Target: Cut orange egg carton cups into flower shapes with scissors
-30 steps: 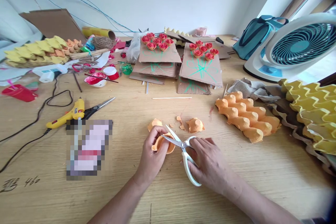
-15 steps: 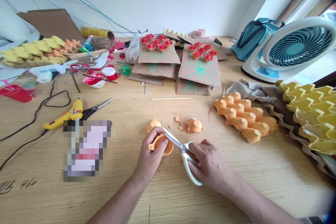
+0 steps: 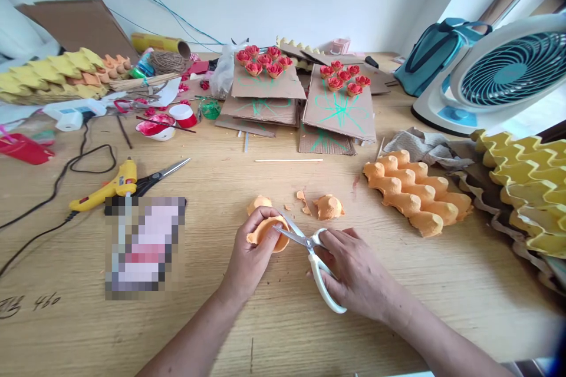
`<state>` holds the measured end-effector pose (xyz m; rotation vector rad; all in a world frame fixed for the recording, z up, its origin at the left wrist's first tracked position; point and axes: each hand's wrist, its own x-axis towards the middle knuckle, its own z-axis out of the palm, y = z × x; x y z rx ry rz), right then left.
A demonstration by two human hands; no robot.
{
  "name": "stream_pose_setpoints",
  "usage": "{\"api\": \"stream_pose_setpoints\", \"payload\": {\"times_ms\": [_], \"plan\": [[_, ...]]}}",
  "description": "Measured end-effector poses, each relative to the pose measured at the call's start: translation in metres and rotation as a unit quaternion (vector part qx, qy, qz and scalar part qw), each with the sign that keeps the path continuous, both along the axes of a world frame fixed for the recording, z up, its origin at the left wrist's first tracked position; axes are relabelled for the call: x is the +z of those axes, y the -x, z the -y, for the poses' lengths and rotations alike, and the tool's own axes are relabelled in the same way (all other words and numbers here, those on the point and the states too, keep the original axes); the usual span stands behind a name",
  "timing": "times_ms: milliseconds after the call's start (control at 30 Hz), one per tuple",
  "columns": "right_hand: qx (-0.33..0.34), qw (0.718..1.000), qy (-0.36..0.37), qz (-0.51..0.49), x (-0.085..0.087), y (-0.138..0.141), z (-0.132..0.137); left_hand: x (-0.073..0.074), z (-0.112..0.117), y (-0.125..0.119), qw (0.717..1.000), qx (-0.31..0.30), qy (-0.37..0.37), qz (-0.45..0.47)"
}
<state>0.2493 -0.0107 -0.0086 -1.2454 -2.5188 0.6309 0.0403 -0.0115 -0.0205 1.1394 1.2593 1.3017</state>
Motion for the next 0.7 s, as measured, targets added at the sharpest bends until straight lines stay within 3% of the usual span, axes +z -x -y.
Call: {"api": "stream_pose_setpoints", "payload": {"times_ms": [167, 367, 567, 700], "plan": [[0.008, 1.000, 0.011, -0.005, 0.001, 0.000, 0.001, 0.003, 0.000, -0.002, 1.000, 0.001, -0.013, -0.006], [-0.007, 1.000, -0.012, 0.003, -0.001, 0.003, 0.002, 0.006, 0.004, -0.007, 0.994, 0.005, -0.068, -0.080], [-0.034, 0.998, -0.058, 0.006, -0.004, 0.004, 0.003, 0.008, 0.010, -0.013, 0.993, 0.008, -0.046, -0.107], [-0.044, 0.997, -0.055, 0.002, -0.004, 0.004, 0.003, 0.005, 0.009, -0.010, 0.996, 0.047, -0.019, -0.076]]}}
